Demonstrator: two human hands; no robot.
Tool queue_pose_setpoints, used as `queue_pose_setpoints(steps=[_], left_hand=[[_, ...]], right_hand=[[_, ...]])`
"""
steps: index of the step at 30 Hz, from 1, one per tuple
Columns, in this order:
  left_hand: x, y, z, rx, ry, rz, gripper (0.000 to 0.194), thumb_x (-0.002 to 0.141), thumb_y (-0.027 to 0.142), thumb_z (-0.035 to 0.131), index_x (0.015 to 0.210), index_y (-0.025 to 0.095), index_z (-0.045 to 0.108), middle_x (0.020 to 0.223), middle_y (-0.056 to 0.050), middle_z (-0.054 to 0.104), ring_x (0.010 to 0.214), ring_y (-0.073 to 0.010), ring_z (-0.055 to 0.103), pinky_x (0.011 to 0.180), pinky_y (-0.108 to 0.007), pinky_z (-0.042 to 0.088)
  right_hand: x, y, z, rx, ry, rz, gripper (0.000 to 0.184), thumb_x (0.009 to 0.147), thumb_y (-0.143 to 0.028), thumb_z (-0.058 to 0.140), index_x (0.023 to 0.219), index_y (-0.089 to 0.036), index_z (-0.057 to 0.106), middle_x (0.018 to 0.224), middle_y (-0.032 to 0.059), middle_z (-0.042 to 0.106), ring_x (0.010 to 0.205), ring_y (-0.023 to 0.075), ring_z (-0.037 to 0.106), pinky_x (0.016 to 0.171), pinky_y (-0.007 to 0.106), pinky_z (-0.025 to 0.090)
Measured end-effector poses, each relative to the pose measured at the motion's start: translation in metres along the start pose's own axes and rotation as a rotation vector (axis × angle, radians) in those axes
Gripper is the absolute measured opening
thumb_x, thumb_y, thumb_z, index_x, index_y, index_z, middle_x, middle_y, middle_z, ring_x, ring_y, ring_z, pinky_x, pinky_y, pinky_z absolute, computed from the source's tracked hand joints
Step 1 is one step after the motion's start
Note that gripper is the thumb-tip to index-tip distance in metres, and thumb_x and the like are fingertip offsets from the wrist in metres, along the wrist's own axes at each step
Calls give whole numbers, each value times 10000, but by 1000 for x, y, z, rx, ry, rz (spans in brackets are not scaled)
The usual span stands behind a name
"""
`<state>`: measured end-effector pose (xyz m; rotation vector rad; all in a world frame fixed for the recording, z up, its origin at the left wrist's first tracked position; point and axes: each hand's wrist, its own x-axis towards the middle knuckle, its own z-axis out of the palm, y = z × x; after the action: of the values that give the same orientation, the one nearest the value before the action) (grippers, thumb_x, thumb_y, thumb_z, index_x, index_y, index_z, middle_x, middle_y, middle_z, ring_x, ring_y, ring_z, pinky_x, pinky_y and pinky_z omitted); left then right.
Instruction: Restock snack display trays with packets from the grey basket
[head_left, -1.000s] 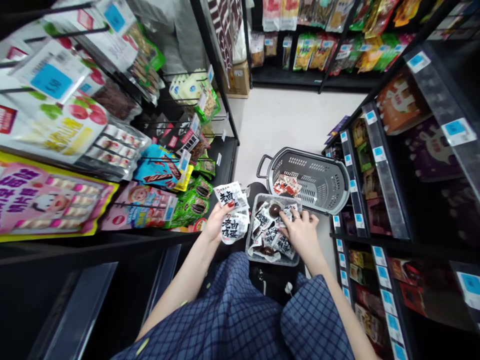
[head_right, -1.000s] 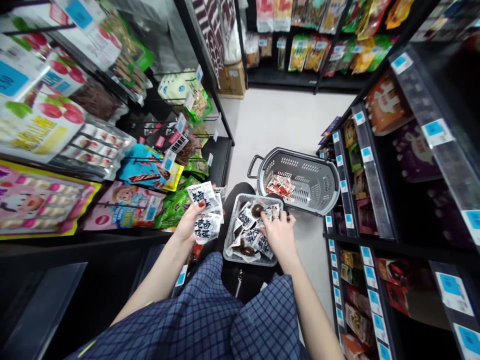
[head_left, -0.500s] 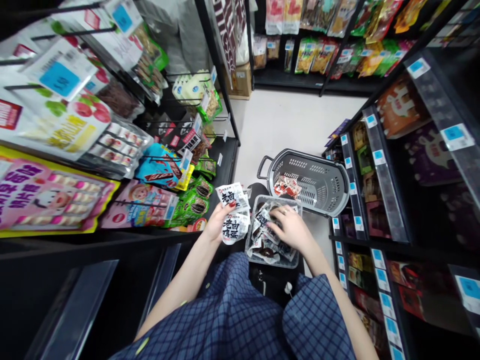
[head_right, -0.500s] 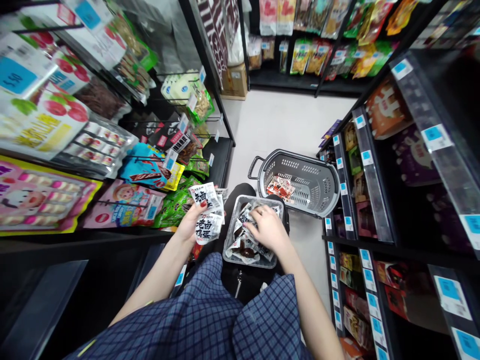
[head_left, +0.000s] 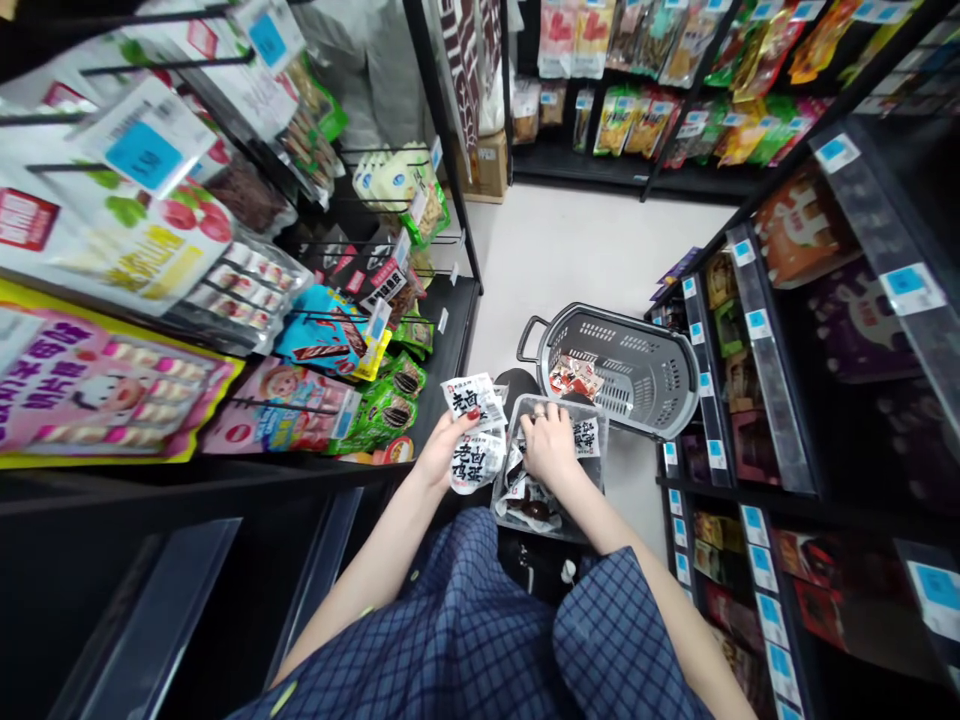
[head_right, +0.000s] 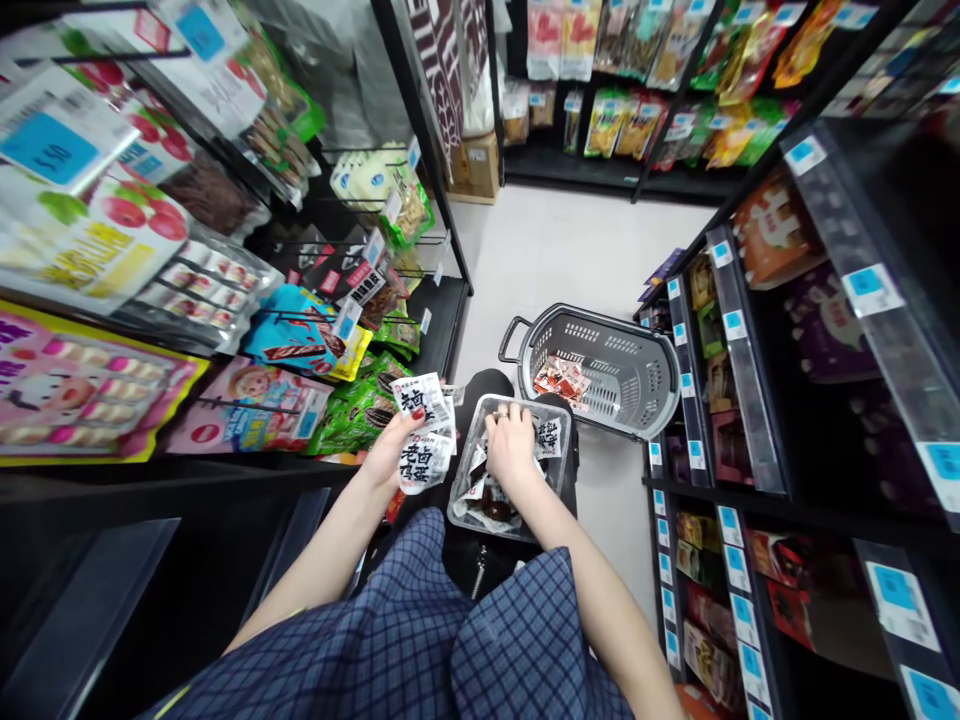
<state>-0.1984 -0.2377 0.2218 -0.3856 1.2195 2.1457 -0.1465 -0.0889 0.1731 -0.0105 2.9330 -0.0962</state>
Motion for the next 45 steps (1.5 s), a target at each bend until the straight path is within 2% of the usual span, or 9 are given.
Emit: queue_pose_setpoints(steps=[5, 9, 18, 24, 32, 38, 42, 43, 45], left_hand=[[-2, 1, -4, 13, -7, 14, 441, 582, 278, 756, 955, 121, 581, 785, -79, 702, 773, -290, 679, 730, -420, 544], [-6, 0, -11, -7, -12, 16, 442, 585, 265, 753, 963, 119, 577, 804, -84, 701, 789, -289, 678, 735, -423, 541], [-24, -6, -30, -99, -10, 33, 442, 603, 211, 747, 1000, 139, 567, 864, -56, 705, 828, -244, 673, 797, -389, 530], [-41, -7, -41, -105, -12, 40, 421, 606, 219, 743, 978, 132, 567, 832, -70, 707, 754, -250, 681, 748, -405, 543], [-61, -6, -48, -128, -4, 98, 405, 611, 206, 741, 978, 130, 586, 809, -52, 709, 692, -207, 676, 663, -328, 554], [-62, -11, -54, -123, -139, -29, 479, 657, 175, 695, 1117, 111, 580, 928, -110, 709, 801, -246, 683, 693, -330, 558], [-41, -19, -61, -117, -182, -149, 433, 722, 181, 647, 1141, 99, 574, 901, -124, 713, 670, -214, 684, 587, -290, 562], [-34, -20, -64, -122, -190, -191, 438, 740, 197, 636, 1161, 104, 564, 886, -124, 714, 613, -201, 675, 540, -281, 557], [-18, -23, -69, -139, -211, -265, 456, 765, 241, 621, 1200, 129, 541, 880, -121, 712, 552, -192, 661, 451, -266, 537]], right_hand=[[-4, 4, -4, 21, -49, 35, 506, 671, -400, 639, 1066, -95, 557, 1008, 208, 604, 1031, 351, 421, 870, 448, 271], [-9, 13, -10, 52, -128, 16, 562, 670, -500, 628, 1134, -185, 581, 1088, 185, 606, 1088, 372, 410, 869, 509, 267], [-37, 7, -23, 195, -52, -84, 428, 713, -304, 616, 1129, -204, 610, 1171, 94, 571, 1033, 259, 479, 879, 369, 366], [-45, -4, -27, 241, -9, -107, 429, 690, -269, 646, 1111, -195, 622, 1176, 107, 548, 1061, 276, 451, 897, 400, 352], [-58, -8, -50, 383, 18, -179, 399, 671, -211, 654, 1069, -192, 628, 1116, 91, 538, 982, 234, 498, 878, 380, 376], [-66, -7, -45, 364, 56, -262, 355, 726, -323, 653, 1072, -244, 630, 1195, 67, 559, 1185, 306, 388, 971, 472, 298], [-63, -7, -36, 239, 221, -279, 405, 829, -467, 525, 1122, -207, 627, 1221, 103, 572, 1248, 336, 330, 1028, 511, 201], [-64, -6, -33, 218, 306, -217, 415, 852, -451, 493, 1156, -195, 609, 1227, 120, 565, 1227, 335, 353, 1021, 510, 204], [-68, 2, -25, 206, 483, 92, 476, 868, -412, 464, 1268, -162, 520, 1261, 180, 517, 1185, 367, 384, 974, 538, 235]])
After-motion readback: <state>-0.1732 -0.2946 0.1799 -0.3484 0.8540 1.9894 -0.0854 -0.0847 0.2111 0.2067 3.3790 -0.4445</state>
